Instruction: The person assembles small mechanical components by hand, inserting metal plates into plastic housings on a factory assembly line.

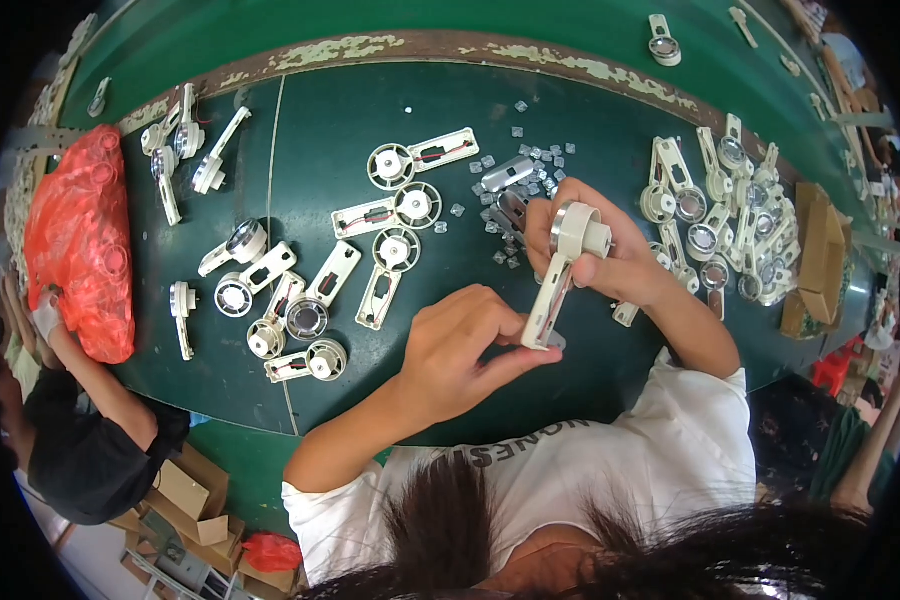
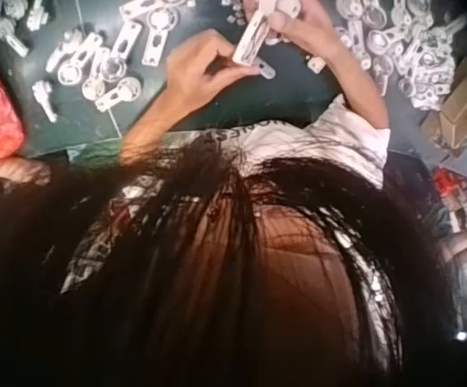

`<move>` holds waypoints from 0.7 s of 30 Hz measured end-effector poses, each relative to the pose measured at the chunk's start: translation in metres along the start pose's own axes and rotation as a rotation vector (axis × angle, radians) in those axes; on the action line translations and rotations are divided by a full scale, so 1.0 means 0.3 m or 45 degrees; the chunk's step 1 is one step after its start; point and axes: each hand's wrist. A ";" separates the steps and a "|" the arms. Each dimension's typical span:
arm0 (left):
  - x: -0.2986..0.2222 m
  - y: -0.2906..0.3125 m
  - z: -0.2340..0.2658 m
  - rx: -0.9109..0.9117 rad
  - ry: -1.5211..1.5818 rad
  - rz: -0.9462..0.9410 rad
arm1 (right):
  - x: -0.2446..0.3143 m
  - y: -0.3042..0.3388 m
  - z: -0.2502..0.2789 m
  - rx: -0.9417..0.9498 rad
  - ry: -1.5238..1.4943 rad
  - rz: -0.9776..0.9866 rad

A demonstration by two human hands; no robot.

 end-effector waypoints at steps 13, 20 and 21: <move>0.018 0.024 -0.014 -0.143 -0.046 -0.155 | -0.006 -0.004 0.015 0.069 -0.223 -0.021; 0.037 0.030 -0.029 -0.235 0.058 0.159 | 0.182 -0.067 0.021 -0.218 0.592 -0.162; 0.027 0.026 -0.019 -0.217 0.055 0.248 | 0.209 -0.120 0.060 -0.356 0.707 -0.164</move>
Point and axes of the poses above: each hand's wrist, its own y-axis away from the middle knuckle, its own z-axis out of the back of the hand, x = y × z, and after that the axes turned 3 degrees about y, right-handed
